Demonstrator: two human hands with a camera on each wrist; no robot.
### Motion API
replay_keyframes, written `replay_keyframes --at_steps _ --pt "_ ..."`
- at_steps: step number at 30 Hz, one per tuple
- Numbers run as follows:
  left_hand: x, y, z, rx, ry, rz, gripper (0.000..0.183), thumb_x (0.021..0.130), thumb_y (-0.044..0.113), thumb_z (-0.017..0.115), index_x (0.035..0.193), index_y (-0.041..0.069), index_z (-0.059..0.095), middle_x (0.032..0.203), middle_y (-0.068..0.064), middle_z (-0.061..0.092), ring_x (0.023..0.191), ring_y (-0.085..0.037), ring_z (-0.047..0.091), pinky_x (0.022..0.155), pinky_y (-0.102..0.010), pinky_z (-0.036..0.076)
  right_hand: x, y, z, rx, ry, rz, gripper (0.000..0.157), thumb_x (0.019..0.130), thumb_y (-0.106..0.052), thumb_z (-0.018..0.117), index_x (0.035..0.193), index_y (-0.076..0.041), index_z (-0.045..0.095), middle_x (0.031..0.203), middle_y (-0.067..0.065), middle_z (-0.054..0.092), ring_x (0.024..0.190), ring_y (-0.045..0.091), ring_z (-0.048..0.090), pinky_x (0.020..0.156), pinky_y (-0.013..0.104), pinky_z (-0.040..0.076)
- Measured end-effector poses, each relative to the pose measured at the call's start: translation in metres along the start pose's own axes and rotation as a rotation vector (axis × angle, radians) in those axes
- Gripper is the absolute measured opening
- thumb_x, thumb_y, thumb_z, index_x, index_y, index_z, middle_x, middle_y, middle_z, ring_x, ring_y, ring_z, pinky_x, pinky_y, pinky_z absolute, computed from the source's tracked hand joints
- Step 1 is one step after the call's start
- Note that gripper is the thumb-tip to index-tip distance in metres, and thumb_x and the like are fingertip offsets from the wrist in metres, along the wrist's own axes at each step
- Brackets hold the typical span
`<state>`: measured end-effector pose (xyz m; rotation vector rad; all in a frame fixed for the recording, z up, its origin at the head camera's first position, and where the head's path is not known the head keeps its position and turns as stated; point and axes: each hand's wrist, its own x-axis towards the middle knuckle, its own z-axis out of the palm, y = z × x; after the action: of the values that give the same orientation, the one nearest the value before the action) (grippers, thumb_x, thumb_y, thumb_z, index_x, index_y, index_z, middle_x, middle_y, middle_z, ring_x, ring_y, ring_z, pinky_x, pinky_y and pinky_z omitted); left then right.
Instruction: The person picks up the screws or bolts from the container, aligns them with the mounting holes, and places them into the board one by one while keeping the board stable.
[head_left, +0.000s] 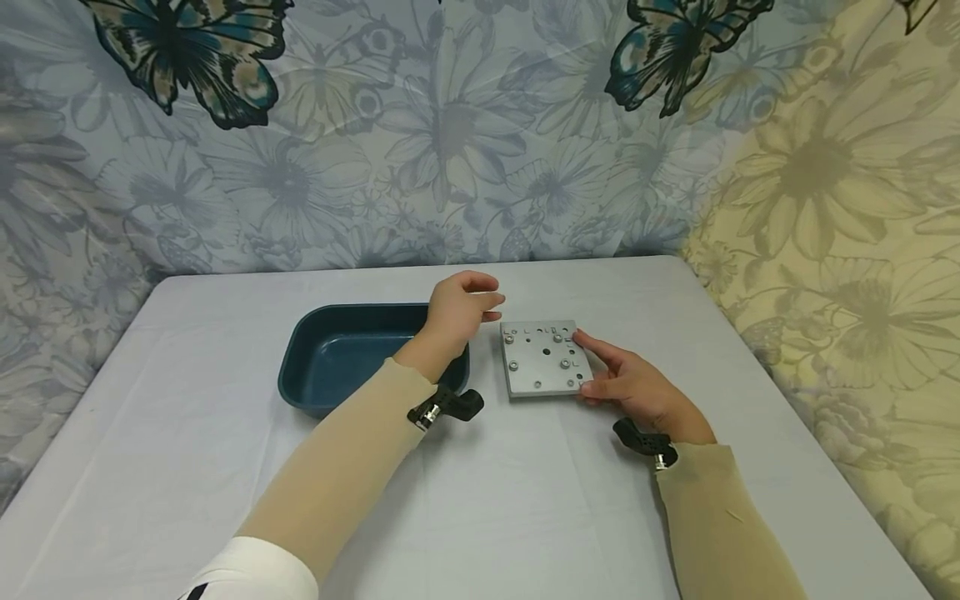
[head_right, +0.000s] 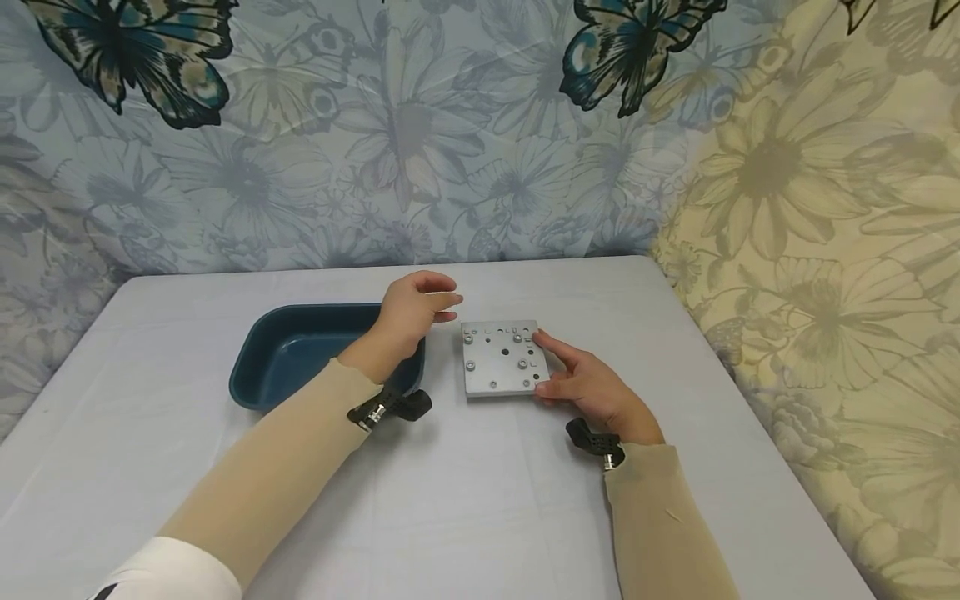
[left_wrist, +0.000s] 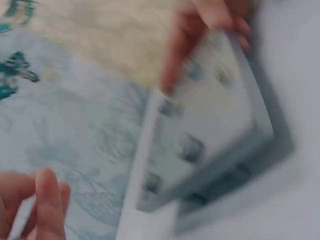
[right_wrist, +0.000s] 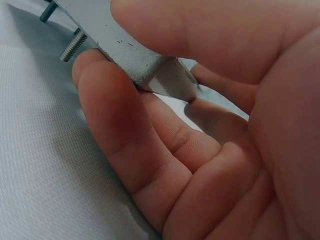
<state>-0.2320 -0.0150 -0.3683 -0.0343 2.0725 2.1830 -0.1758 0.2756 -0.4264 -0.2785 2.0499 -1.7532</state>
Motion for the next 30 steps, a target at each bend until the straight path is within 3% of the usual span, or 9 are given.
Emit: replay_keyframes --at_steps 6,11,15,20,27,30 --pt "-0.016 0.017 -0.022 -0.297 0.083 -0.098 0.023 0.091 -0.002 0.07 0.113 0.003 0.067 0.114 -0.012 0.06 0.101 -0.025 0.067 0.082 -0.033 0.057 0.0 0.0 0.0 0.001 -0.002 -0.006 0.094 0.083 -0.004 0.08 0.159 -0.017 0.027 0.146 0.019 0.041 0.075 0.017 0.063 0.069 0.025 0.054" --pt "-0.025 0.025 -0.05 -0.365 0.135 -0.113 0.027 0.094 -0.002 0.067 0.12 0.001 0.062 0.118 -0.012 0.059 0.104 -0.027 0.066 0.086 -0.033 0.055 0.001 0.002 -0.001 -0.017 -0.005 -0.015 0.093 0.084 -0.005 0.08 0.159 -0.015 0.026 0.144 0.02 0.044 0.076 0.016 0.063 0.069 0.026 0.054" --pt "-0.027 0.021 -0.074 -0.277 0.165 -0.139 0.029 0.095 -0.002 0.066 0.123 0.002 0.06 0.123 -0.013 0.057 0.105 -0.026 0.065 0.085 -0.032 0.055 0.0 0.002 -0.001 -0.033 -0.005 -0.02 0.093 0.084 -0.005 0.079 0.159 -0.013 0.025 0.144 0.021 0.044 0.076 0.016 0.063 0.069 0.026 0.054" --pt "-0.026 0.009 -0.096 -0.098 0.137 -0.166 0.034 0.093 -0.002 0.068 0.126 0.003 0.061 0.125 -0.013 0.056 0.108 -0.026 0.063 0.083 -0.03 0.056 0.0 0.002 -0.001 -0.032 0.004 -0.007 0.093 0.083 -0.006 0.081 0.159 -0.014 0.026 0.145 0.019 0.043 0.076 0.016 0.064 0.07 0.026 0.055" --pt "-0.024 -0.01 -0.107 0.124 0.018 -0.13 0.028 0.092 0.0 0.07 0.12 0.0 0.064 0.12 -0.014 0.058 0.11 -0.034 0.062 0.083 -0.036 0.056 0.0 0.001 0.0 -0.031 0.0 0.004 0.095 0.083 -0.008 0.082 0.159 -0.015 0.026 0.143 0.02 0.046 0.076 0.015 0.064 0.069 0.025 0.054" --pt "-0.024 -0.017 -0.107 0.274 -0.041 -0.102 0.025 0.092 0.003 0.071 0.117 0.001 0.067 0.117 -0.013 0.06 0.102 -0.035 0.065 0.083 -0.039 0.056 0.0 0.001 0.0 -0.035 -0.004 -0.008 0.095 0.083 -0.007 0.081 0.159 -0.013 0.025 0.142 0.021 0.046 0.076 0.015 0.064 0.069 0.025 0.055"
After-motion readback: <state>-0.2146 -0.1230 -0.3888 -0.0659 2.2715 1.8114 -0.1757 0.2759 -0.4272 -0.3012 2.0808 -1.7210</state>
